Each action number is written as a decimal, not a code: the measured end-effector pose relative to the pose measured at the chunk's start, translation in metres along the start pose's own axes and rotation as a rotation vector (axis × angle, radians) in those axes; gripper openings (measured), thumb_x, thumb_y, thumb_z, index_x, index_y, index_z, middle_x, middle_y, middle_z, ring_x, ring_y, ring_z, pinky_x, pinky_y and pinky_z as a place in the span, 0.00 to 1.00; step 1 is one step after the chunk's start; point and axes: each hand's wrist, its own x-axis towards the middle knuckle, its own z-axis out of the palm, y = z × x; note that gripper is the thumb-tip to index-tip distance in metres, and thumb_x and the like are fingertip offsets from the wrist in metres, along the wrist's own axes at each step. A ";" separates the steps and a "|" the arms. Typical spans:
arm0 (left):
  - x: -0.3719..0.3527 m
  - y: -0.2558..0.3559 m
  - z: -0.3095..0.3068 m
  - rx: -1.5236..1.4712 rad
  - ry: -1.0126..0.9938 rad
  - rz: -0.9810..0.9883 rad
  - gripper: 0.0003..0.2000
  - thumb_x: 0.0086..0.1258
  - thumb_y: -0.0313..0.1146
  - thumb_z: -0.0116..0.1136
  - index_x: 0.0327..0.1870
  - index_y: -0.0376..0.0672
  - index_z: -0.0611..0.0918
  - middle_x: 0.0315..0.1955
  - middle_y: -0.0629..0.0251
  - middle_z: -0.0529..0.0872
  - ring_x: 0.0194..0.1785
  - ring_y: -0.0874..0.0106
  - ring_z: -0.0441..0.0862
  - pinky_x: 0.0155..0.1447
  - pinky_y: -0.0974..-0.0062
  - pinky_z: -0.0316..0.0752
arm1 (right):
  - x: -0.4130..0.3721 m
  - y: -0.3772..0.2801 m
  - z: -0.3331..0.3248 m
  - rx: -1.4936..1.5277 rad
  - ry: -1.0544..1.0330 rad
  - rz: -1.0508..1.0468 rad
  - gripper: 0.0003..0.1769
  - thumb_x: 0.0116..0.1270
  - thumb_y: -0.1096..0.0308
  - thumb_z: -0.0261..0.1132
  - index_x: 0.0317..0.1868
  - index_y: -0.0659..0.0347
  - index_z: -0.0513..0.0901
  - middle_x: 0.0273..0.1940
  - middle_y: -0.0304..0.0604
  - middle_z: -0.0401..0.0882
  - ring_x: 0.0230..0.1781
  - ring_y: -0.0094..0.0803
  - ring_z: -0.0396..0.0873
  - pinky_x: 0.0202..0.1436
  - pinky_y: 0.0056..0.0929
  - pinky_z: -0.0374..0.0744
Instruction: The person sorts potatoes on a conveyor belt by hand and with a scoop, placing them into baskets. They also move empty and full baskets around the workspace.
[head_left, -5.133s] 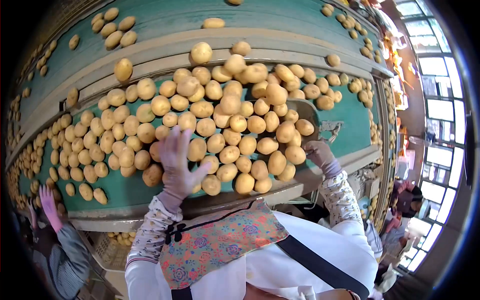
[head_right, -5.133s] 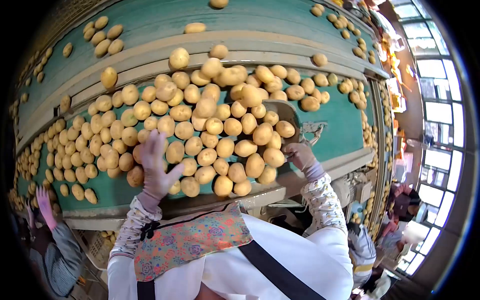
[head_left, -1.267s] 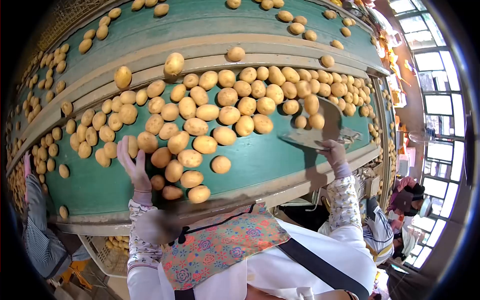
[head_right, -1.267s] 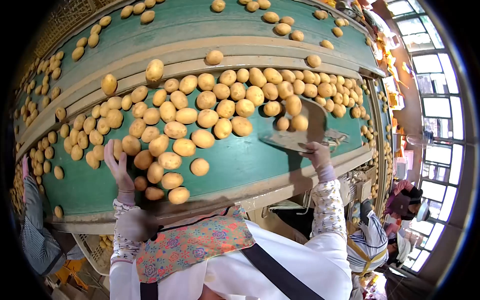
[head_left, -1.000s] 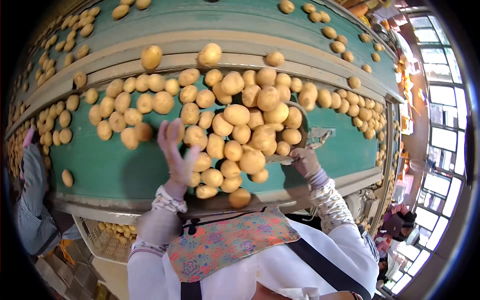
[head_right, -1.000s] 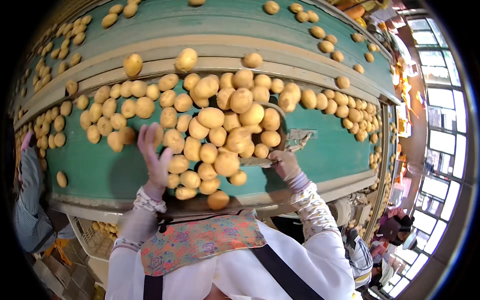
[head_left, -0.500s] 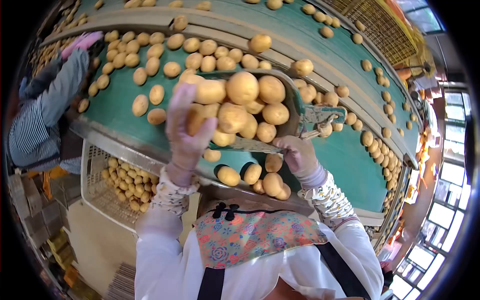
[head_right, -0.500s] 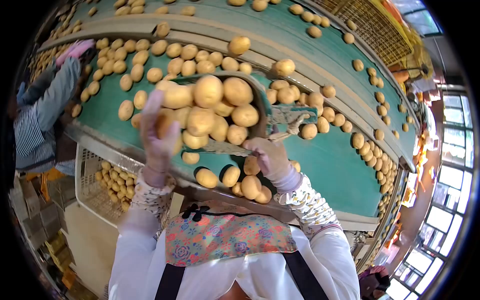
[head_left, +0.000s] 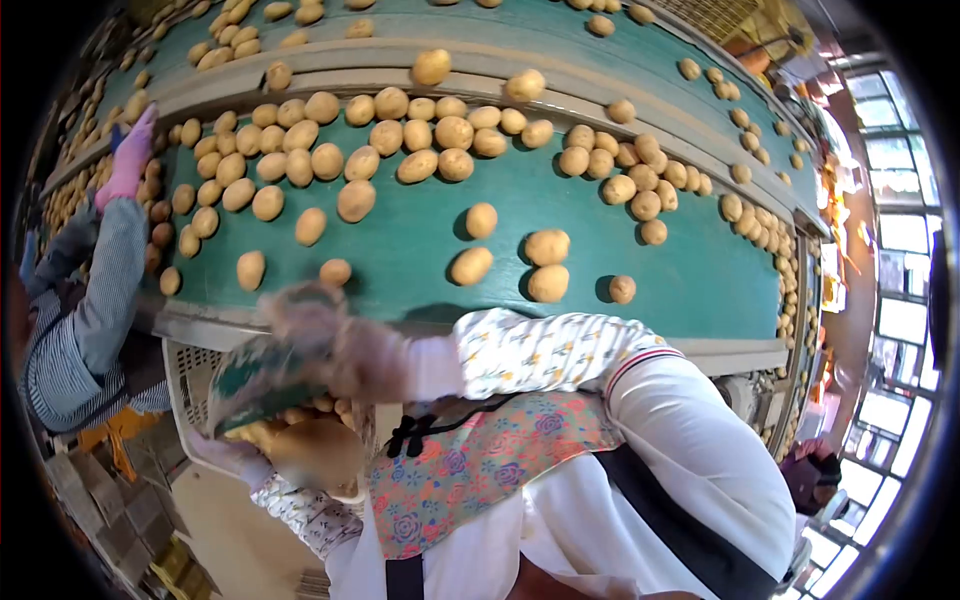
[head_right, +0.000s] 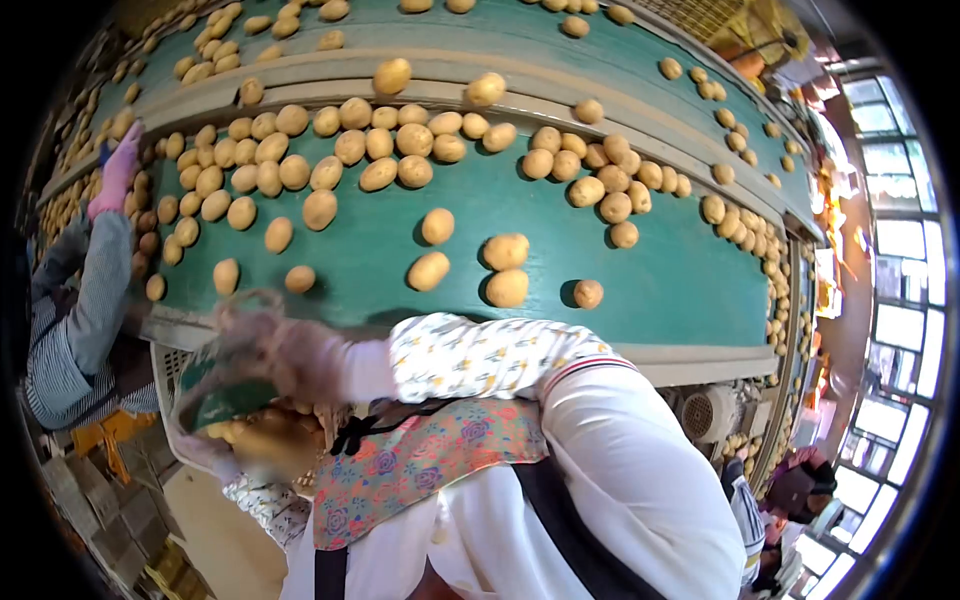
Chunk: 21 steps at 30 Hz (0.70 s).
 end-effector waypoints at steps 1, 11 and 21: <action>-0.020 0.022 0.042 -0.078 -0.141 0.016 0.22 0.75 0.37 0.45 0.65 0.35 0.71 0.65 0.50 0.70 0.67 0.57 0.70 0.69 0.61 0.67 | -0.018 0.005 -0.019 0.097 0.075 0.152 0.29 0.65 0.68 0.62 0.67 0.60 0.69 0.59 0.54 0.72 0.55 0.48 0.75 0.56 0.40 0.76; -0.079 0.126 0.233 0.319 -0.747 0.415 0.29 0.73 0.39 0.58 0.71 0.35 0.66 0.70 0.49 0.63 0.72 0.56 0.61 0.72 0.63 0.59 | -0.359 -0.161 -0.389 -0.256 1.449 1.121 0.08 0.67 0.74 0.57 0.33 0.68 0.82 0.31 0.42 0.81 0.32 0.28 0.82 0.33 0.29 0.85; -0.053 0.109 0.332 -0.243 -0.771 0.234 0.27 0.73 0.34 0.57 0.70 0.36 0.66 0.69 0.54 0.67 0.73 0.60 0.61 0.75 0.63 0.56 | -0.263 -0.042 -0.237 -0.021 1.032 1.365 0.06 0.61 0.78 0.59 0.29 0.67 0.82 0.29 0.47 0.78 0.33 0.38 0.84 0.33 0.42 0.88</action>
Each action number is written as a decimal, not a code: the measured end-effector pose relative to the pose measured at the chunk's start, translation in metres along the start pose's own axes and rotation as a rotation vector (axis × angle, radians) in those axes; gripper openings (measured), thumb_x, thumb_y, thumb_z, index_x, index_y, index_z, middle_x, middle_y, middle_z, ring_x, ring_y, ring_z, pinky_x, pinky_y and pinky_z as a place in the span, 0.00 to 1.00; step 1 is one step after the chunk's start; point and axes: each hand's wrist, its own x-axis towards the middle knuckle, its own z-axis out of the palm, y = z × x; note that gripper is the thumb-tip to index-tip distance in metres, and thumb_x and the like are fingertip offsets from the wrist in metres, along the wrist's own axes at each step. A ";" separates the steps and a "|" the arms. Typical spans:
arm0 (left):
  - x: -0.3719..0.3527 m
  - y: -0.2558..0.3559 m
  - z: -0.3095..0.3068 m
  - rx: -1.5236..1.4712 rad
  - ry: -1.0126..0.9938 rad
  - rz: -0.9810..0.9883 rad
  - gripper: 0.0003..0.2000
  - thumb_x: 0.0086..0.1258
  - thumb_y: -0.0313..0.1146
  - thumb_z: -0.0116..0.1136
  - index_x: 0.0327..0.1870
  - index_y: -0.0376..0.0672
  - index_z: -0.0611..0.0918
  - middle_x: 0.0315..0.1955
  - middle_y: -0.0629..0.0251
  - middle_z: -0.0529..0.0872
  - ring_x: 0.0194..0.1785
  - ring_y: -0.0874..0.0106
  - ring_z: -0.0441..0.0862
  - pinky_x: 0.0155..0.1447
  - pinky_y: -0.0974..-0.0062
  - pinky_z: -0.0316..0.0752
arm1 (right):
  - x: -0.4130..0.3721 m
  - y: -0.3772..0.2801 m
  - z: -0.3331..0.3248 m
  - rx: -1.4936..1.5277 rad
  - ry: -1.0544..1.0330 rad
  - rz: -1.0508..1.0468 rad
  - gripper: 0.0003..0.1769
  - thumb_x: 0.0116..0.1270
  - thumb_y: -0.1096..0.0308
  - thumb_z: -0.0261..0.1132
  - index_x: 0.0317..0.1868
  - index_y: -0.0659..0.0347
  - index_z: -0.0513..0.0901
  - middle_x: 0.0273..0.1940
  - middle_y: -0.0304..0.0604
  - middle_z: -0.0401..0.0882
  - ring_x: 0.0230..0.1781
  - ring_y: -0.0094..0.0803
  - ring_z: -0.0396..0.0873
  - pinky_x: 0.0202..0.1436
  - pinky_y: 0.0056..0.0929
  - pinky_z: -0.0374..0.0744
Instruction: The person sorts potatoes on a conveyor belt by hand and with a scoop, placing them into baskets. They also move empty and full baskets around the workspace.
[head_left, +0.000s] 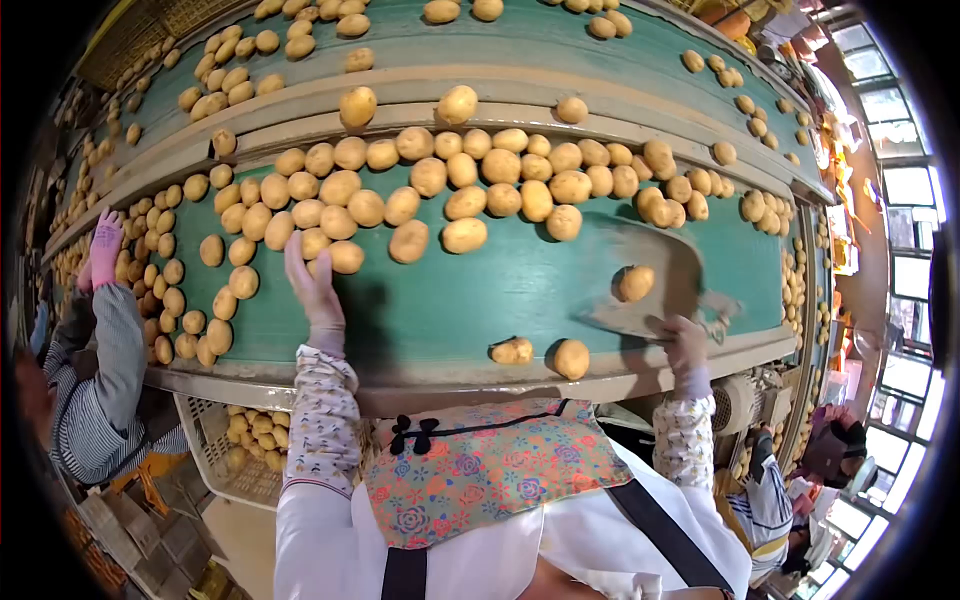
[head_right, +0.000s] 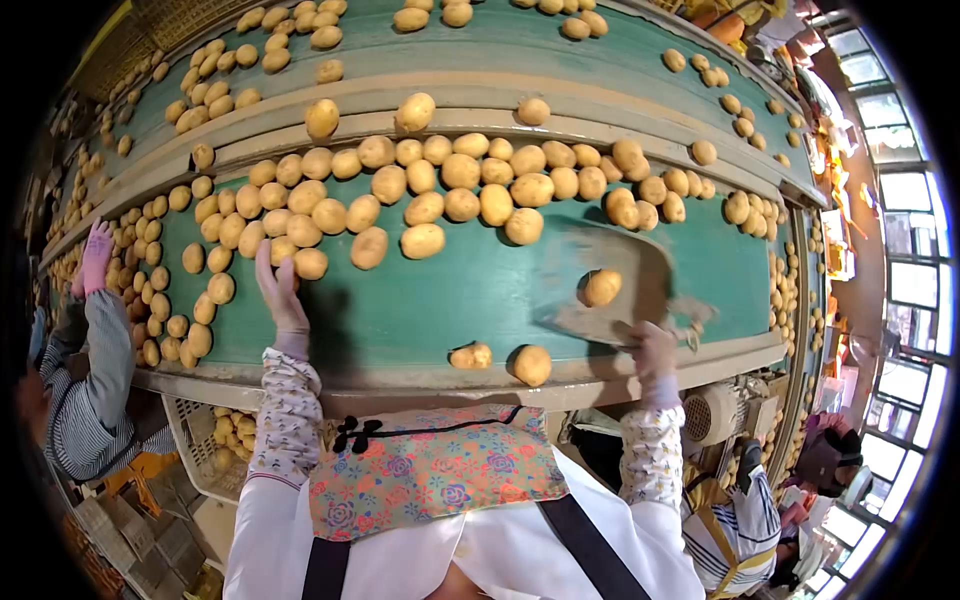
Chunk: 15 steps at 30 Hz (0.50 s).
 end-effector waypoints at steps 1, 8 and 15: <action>0.005 -0.001 0.000 0.069 -0.042 0.094 0.27 0.73 0.34 0.57 0.70 0.36 0.67 0.68 0.54 0.67 0.73 0.59 0.61 0.75 0.63 0.56 | 0.003 -0.019 0.041 -0.419 -0.150 -0.158 0.05 0.62 0.78 0.60 0.31 0.68 0.83 0.30 0.47 0.80 0.33 0.37 0.85 0.35 0.40 0.88; 0.013 0.007 0.015 0.446 -0.104 0.361 0.28 0.66 0.32 0.64 0.68 0.44 0.70 0.64 0.53 0.70 0.69 0.55 0.66 0.72 0.60 0.62 | 0.012 -0.050 0.257 -0.455 -0.576 -0.631 0.04 0.58 0.83 0.64 0.34 0.69 0.83 0.29 0.43 0.82 0.31 0.29 0.83 0.36 0.31 0.81; 0.048 0.003 -0.043 0.560 -0.112 0.446 0.29 0.64 0.34 0.67 0.67 0.45 0.72 0.61 0.53 0.72 0.66 0.53 0.67 0.69 0.61 0.66 | -0.041 -0.063 0.373 -0.362 -0.674 -1.152 0.10 0.56 0.80 0.63 0.38 0.60 0.82 0.30 0.45 0.83 0.31 0.42 0.83 0.34 0.31 0.80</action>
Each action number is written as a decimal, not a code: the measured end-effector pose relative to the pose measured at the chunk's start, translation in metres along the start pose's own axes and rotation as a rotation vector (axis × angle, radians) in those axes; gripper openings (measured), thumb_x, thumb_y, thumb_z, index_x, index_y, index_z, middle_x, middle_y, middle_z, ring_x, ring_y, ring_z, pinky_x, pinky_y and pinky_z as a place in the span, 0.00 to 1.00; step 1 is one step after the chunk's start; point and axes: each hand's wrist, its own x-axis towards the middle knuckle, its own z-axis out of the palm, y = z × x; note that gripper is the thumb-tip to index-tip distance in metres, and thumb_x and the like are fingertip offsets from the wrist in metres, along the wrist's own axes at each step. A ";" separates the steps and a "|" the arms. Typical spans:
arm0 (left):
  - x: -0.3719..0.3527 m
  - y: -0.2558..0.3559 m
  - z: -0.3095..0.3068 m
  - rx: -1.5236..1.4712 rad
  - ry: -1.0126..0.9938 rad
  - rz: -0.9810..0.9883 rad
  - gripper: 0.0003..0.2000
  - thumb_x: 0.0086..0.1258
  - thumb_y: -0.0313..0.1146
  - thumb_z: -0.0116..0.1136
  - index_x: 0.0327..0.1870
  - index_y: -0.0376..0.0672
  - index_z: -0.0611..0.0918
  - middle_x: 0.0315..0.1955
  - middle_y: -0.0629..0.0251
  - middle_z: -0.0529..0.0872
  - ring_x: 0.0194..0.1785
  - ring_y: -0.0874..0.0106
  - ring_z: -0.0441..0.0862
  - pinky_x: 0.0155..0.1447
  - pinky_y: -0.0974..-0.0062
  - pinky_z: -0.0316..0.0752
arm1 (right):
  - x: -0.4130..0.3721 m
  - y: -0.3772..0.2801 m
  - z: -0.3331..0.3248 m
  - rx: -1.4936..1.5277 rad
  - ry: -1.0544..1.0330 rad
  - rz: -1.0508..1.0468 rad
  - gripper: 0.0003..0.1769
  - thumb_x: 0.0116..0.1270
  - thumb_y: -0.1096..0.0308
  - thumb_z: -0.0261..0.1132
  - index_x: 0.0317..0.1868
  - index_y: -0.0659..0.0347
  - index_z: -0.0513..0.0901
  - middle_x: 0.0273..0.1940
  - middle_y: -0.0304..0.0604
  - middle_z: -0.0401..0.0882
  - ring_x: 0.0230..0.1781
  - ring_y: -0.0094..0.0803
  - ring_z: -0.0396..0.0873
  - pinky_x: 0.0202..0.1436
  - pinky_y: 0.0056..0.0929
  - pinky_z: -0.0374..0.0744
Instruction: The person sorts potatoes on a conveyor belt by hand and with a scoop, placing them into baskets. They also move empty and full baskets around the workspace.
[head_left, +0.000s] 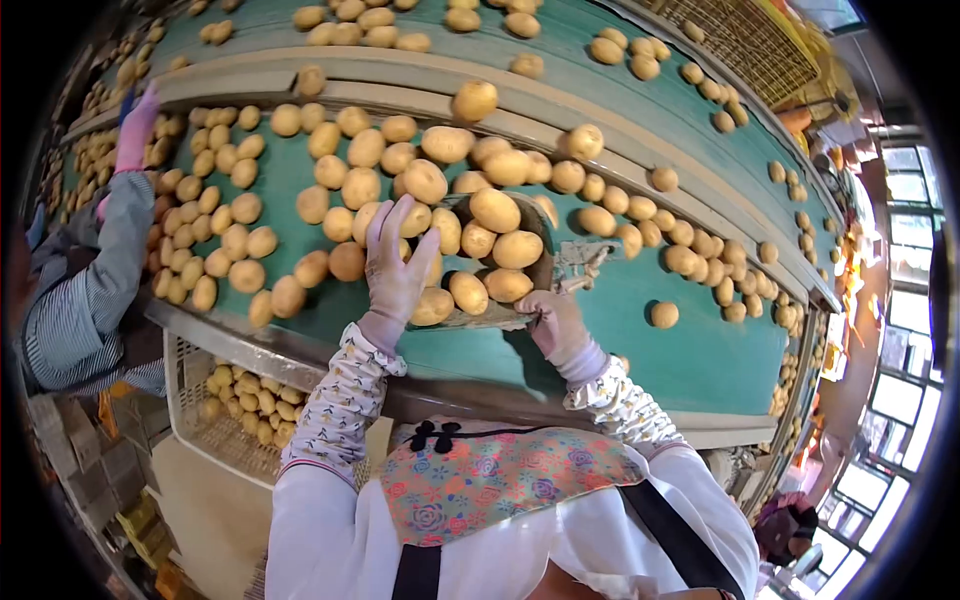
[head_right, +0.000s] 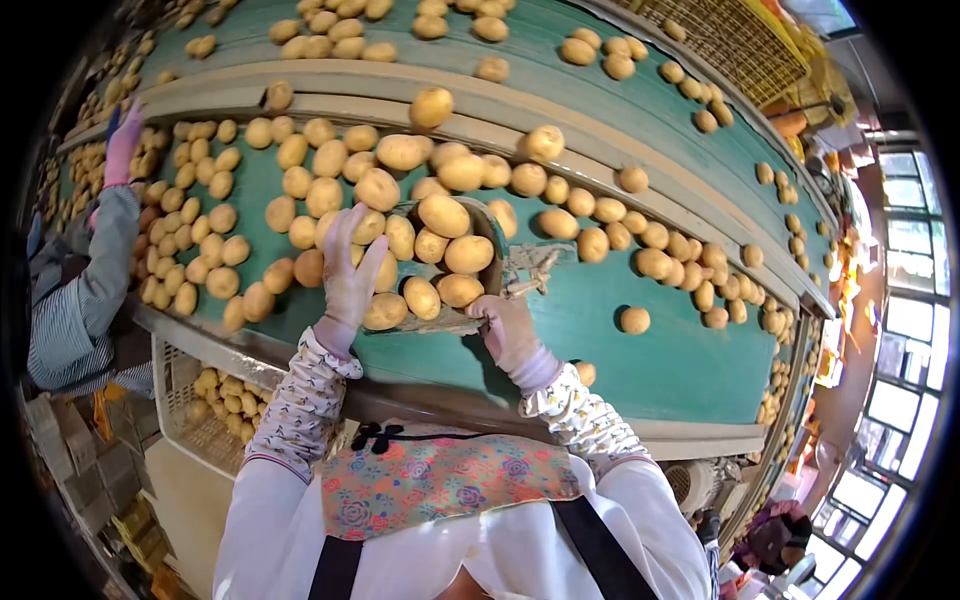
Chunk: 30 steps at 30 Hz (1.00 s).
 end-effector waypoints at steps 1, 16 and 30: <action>0.004 0.000 -0.024 -0.036 0.022 0.007 0.28 0.65 0.32 0.64 0.67 0.44 0.71 0.62 0.54 0.72 0.67 0.54 0.68 0.70 0.62 0.65 | 0.005 -0.012 0.006 0.068 -0.019 0.057 0.09 0.56 0.80 0.64 0.38 0.60 0.81 0.30 0.45 0.82 0.30 0.41 0.82 0.35 0.30 0.79; -0.194 -0.203 -0.437 -0.491 0.844 -0.838 0.22 0.75 0.41 0.41 0.62 0.36 0.72 0.57 0.56 0.75 0.60 0.63 0.75 0.65 0.65 0.71 | 0.096 -0.292 0.292 0.282 -0.160 -0.249 0.33 0.62 0.65 0.62 0.67 0.61 0.65 0.64 0.56 0.66 0.67 0.49 0.64 0.68 0.42 0.67; -0.013 -0.244 -0.296 0.696 -0.150 -0.402 0.38 0.64 0.57 0.62 0.70 0.43 0.68 0.65 0.50 0.70 0.68 0.51 0.64 0.72 0.54 0.55 | -0.043 -0.179 -0.043 0.234 0.919 0.814 0.04 0.58 0.79 0.60 0.34 0.68 0.80 0.33 0.38 0.78 0.33 0.22 0.75 0.34 0.25 0.75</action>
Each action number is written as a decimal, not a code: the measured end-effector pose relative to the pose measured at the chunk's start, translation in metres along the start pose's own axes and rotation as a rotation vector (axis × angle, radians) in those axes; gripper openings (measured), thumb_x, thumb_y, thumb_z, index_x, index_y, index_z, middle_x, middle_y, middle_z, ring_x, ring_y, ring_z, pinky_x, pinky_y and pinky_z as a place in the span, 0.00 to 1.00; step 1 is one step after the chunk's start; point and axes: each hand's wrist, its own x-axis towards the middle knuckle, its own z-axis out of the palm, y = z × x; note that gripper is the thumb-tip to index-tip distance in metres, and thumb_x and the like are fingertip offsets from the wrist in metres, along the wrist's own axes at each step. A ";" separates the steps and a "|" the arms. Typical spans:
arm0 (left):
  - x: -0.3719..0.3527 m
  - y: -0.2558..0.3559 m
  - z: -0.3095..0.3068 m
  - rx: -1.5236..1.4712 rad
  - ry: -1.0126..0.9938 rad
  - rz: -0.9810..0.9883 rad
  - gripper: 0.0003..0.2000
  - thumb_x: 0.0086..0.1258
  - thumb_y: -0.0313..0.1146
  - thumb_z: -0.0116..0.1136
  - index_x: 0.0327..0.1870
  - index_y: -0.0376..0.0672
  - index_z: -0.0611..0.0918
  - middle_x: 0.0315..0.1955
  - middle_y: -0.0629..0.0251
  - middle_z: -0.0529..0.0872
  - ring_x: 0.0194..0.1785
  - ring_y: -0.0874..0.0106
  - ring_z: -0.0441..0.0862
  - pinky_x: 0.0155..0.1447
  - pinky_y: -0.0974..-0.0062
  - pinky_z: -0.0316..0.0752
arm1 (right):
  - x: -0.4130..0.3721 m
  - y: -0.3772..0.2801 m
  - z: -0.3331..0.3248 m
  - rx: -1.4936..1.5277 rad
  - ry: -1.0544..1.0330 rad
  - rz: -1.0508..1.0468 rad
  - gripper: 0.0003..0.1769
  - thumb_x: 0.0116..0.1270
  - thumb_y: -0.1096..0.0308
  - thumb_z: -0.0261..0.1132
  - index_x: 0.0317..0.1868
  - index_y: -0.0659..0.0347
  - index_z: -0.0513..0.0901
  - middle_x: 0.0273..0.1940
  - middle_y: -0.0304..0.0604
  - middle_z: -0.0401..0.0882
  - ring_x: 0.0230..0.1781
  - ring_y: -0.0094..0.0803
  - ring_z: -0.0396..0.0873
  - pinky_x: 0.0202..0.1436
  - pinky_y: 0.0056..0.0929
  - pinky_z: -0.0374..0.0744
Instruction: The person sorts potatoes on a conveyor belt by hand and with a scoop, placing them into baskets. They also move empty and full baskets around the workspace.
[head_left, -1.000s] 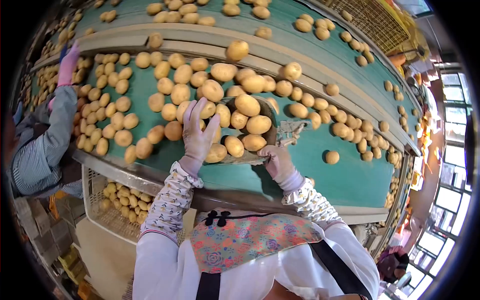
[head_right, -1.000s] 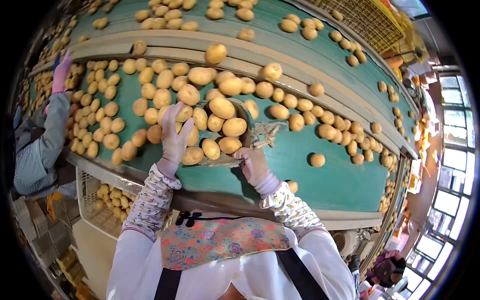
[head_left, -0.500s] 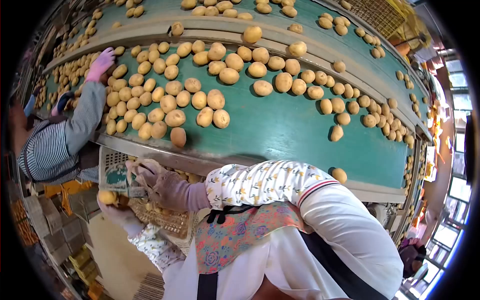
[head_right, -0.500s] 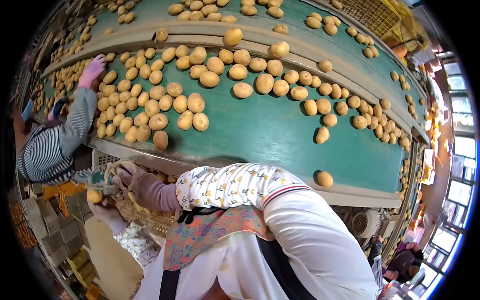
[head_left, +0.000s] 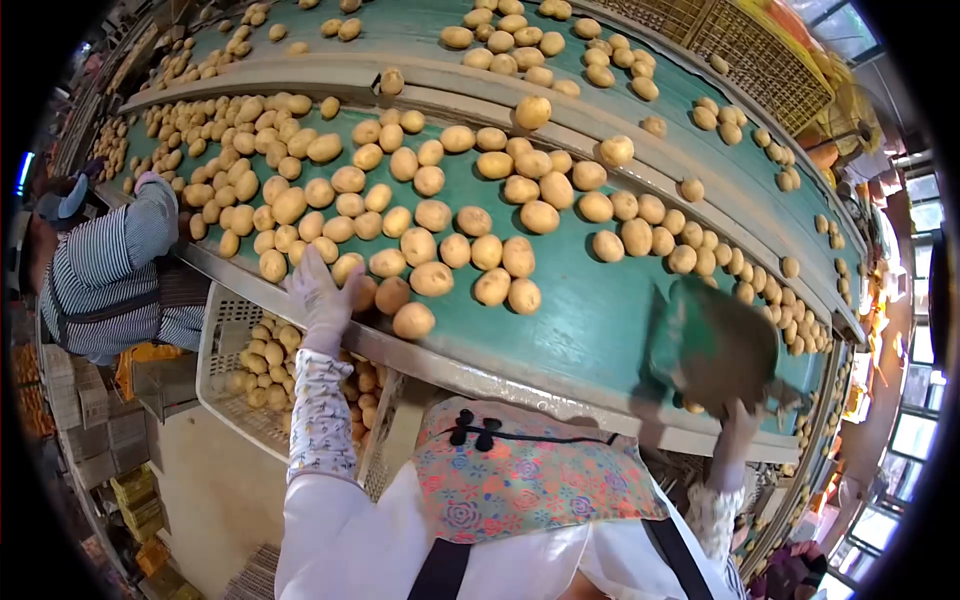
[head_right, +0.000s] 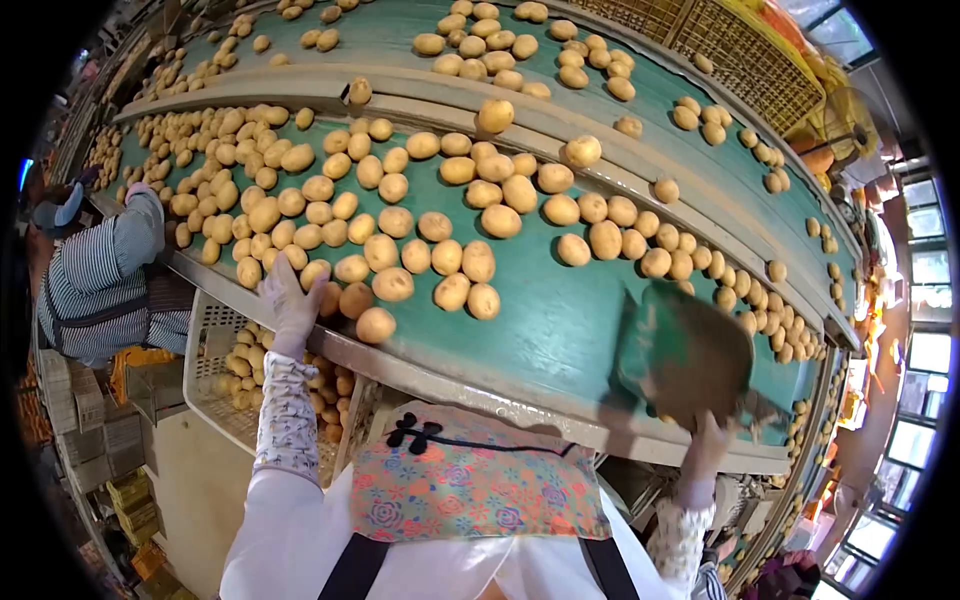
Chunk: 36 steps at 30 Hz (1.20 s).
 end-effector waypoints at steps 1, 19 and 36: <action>0.010 0.004 0.010 -0.120 0.032 -0.035 0.37 0.65 0.55 0.62 0.70 0.43 0.68 0.65 0.50 0.70 0.68 0.51 0.65 0.72 0.55 0.56 | -0.009 0.008 -0.011 -0.095 0.022 0.029 0.03 0.57 0.79 0.60 0.32 0.67 0.80 0.32 0.37 0.77 0.31 0.21 0.73 0.32 0.25 0.74; 0.109 0.030 0.039 -1.156 -0.140 0.118 0.28 0.67 0.34 0.63 0.69 0.46 0.72 0.66 0.55 0.59 0.71 0.60 0.57 0.74 0.67 0.57 | -0.107 0.068 0.405 -0.351 -0.959 -0.648 0.06 0.61 0.80 0.62 0.39 0.66 0.82 0.32 0.44 0.83 0.31 0.28 0.81 0.35 0.26 0.79; 0.101 -0.204 -0.134 -1.078 0.449 -0.083 0.23 0.77 0.33 0.45 0.68 0.29 0.66 0.67 0.48 0.68 0.65 0.57 0.73 0.67 0.63 0.72 | -0.337 -0.095 0.556 -0.004 -1.572 -0.322 0.21 0.70 0.69 0.54 0.62 0.63 0.70 0.55 0.49 0.75 0.55 0.40 0.76 0.59 0.35 0.72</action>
